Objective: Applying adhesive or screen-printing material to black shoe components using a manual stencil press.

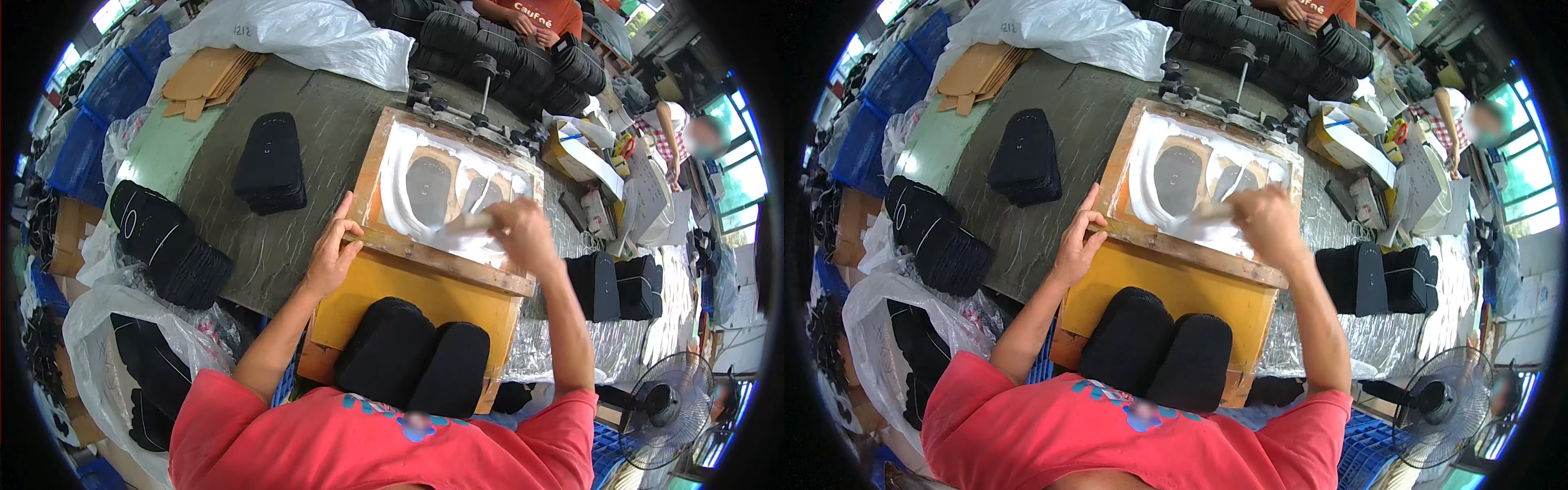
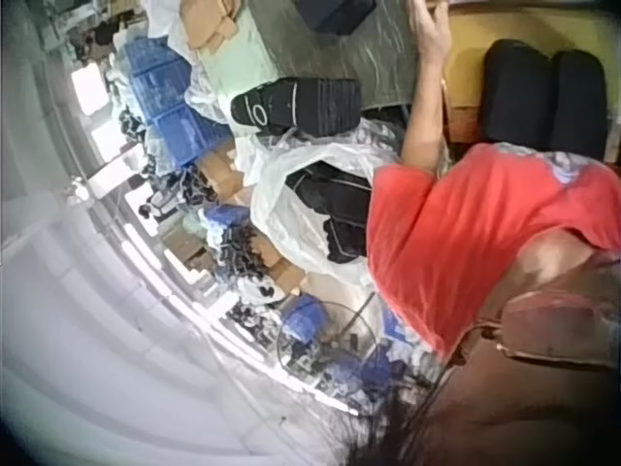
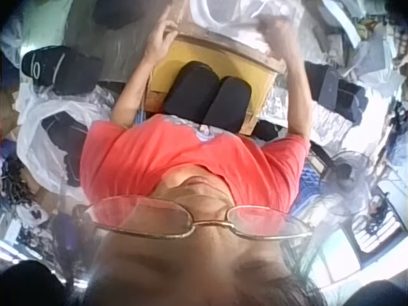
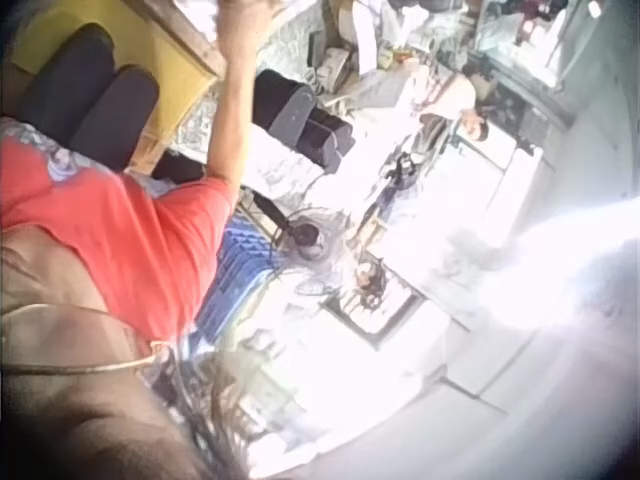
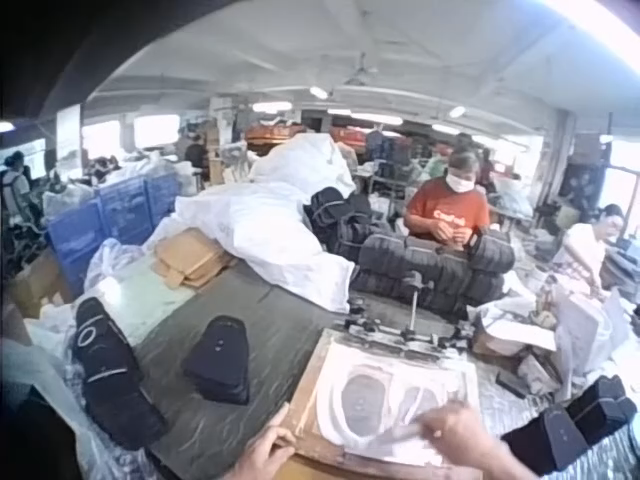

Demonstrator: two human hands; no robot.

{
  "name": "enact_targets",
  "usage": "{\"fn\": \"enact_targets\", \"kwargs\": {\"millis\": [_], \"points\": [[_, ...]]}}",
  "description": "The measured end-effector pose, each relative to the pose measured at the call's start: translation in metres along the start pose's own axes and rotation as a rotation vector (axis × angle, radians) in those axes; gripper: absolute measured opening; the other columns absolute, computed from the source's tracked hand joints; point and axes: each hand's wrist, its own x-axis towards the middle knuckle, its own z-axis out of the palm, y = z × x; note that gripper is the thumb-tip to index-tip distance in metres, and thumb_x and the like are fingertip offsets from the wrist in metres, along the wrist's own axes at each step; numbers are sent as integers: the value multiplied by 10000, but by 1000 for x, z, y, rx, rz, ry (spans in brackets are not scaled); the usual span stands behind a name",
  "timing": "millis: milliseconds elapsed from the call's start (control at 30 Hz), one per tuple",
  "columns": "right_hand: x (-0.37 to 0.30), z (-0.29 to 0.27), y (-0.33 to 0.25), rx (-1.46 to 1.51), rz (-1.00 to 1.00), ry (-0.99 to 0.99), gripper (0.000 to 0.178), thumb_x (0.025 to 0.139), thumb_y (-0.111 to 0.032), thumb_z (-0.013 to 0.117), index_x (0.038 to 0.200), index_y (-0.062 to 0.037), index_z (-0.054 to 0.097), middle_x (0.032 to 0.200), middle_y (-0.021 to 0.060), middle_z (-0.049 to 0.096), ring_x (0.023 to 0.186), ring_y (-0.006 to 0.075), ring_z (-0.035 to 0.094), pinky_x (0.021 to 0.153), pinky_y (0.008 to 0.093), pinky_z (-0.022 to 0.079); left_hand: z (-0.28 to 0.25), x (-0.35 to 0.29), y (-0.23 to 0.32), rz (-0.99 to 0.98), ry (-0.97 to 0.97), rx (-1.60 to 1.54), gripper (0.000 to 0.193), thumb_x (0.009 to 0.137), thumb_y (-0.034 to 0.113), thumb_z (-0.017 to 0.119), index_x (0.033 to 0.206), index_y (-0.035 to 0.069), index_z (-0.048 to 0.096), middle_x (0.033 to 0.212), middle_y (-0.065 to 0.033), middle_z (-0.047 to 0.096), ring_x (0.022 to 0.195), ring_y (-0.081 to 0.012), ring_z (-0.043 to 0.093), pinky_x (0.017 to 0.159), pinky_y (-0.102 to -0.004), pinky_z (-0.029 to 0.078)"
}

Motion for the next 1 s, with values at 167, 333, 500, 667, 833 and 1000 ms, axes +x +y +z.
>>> {"fn": "enact_targets", "kwargs": {"millis": [167,333,500,667,833,1000], "points": [[20,11,86,-120,264,368,170,808,-79,628,969,-70,679,897,120,675,904,340,624,892,455,438,12,13,9,-44,-47,-73,150,876,-15,561,1002,42,504,1588,-227,274,1300,-267,503,947,-334,448],[-34,36,17,-147,233,314,197,798,-34,644,988,-77,673,858,131,623,903,330,607,1004,465,398,3,6,0,-1,-6,13,150,874,-14,560,1000,44,501,1588,-236,266,1337,-301,475,976,-343,432],[-35,5,-4,-8,272,170,240,762,-35,682,1000,-60,662,810,111,621,883,302,624,1011,446,399,-4,4,11,-129,-43,-78,154,865,-20,556,993,46,501,1585,-250,259,1426,-346,370,1043,-365,383],[63,6,59,-139,412,164,261,780,-151,590,1020,-61,639,953,157,667,969,360,613,891,477,424,11,9,2,-88,-59,-76,155,871,5,557,1009,58,509,1577,-268,265,1422,-306,372,1057,-361,361],[63,-26,70,-252,250,593,232,767,-137,638,990,-85,673,975,95,652,1031,287,586,908,438,430,1,13,22,-104,66,-447,94,938,87,514,1028,57,514,1565,-252,305,1411,-287,381,1138,-386,270],[-45,-150,-24,665,61,47,204,812,-173,637,855,21,682,866,96,698,811,166,656,765,307,505,-26,67,71,143,117,-365,158,1009,147,449,1105,41,516,1487,-220,437,1391,-275,398,1143,-391,267]]}}
